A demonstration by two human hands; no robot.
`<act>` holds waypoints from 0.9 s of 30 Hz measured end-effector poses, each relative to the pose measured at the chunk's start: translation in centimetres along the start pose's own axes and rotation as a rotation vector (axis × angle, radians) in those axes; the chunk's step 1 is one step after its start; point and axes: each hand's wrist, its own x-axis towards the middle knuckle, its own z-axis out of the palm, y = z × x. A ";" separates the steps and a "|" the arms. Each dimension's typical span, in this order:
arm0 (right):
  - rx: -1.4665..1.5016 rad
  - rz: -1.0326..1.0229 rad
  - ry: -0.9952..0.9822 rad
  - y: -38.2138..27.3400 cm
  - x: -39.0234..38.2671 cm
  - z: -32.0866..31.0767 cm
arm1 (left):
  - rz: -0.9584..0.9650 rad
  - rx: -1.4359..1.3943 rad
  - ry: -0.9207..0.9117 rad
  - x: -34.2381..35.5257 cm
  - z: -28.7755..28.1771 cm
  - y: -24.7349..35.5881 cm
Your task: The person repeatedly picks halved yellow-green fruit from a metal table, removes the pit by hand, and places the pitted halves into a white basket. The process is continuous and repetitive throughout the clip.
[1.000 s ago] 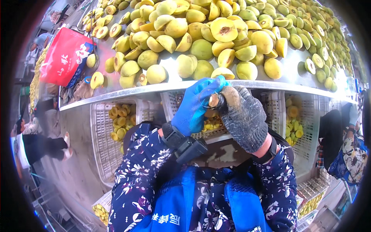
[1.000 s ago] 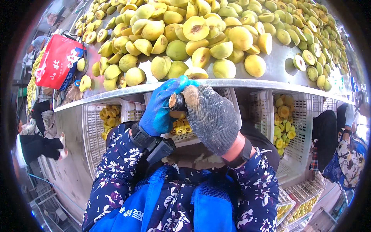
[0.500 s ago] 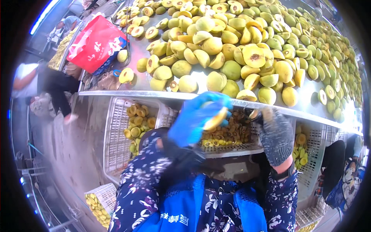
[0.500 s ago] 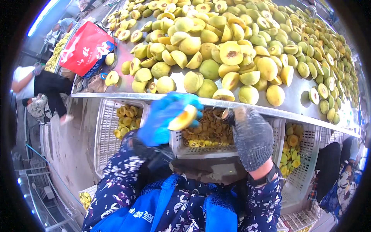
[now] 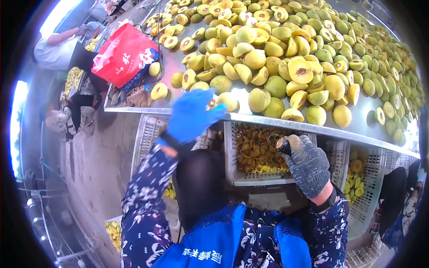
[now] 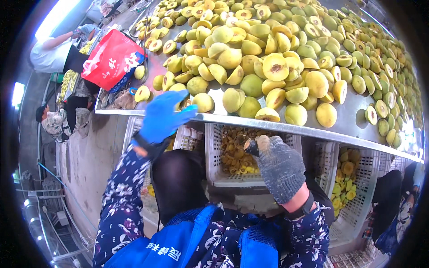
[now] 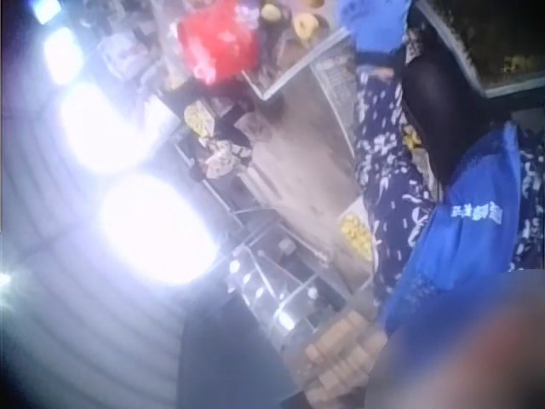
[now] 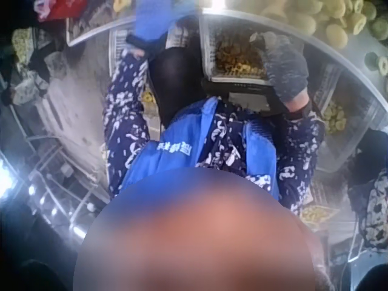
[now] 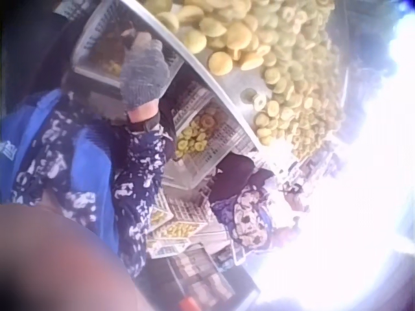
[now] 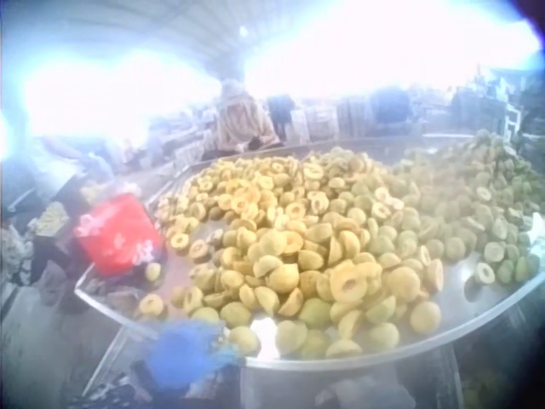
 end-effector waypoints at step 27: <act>0.671 0.100 0.104 -1.3 1.3 1.3 | -0.525 -2.241 -0.186 3.7 3.8 9.9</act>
